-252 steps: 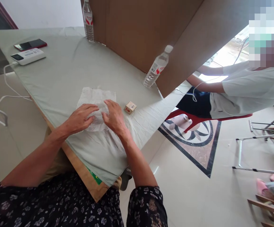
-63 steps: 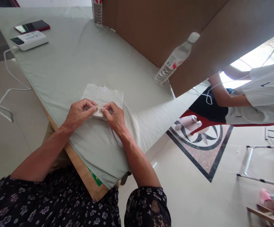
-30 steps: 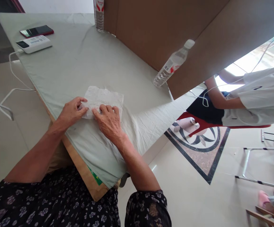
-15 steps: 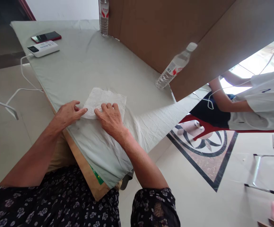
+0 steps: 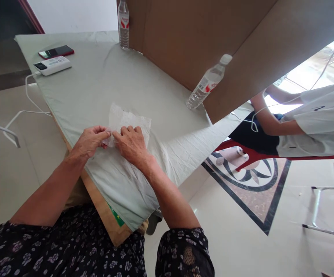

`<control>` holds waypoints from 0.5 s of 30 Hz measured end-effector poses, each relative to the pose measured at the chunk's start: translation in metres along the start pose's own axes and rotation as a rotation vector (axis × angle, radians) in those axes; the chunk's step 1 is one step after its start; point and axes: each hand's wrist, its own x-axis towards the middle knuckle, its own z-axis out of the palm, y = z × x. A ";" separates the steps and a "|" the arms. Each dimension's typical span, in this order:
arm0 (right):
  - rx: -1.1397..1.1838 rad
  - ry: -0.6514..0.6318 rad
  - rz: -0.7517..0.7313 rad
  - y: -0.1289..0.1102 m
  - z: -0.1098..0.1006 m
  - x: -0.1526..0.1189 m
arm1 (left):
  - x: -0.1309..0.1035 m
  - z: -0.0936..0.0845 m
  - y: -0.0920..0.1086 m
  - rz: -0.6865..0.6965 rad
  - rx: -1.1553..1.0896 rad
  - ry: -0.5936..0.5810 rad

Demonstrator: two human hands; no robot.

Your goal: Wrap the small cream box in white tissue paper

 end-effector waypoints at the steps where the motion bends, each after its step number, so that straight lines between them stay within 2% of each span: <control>1: 0.016 0.002 0.017 -0.001 0.000 0.000 | 0.001 0.003 0.000 0.019 0.008 0.001; 5: 0.081 0.010 0.073 -0.003 0.001 0.001 | 0.000 0.008 0.002 0.080 0.138 -0.038; 8: 0.123 0.046 0.086 -0.003 0.005 0.000 | -0.003 0.003 0.008 0.170 0.345 -0.200; 11: 0.232 0.082 0.067 0.002 0.007 -0.009 | -0.004 -0.004 0.013 0.368 0.617 -0.369; 13: 0.340 0.164 0.060 0.008 0.009 -0.022 | -0.004 -0.005 0.014 0.493 0.781 -0.391; 15: 0.430 0.317 0.156 0.015 0.009 -0.039 | -0.004 -0.003 0.011 0.575 0.904 -0.336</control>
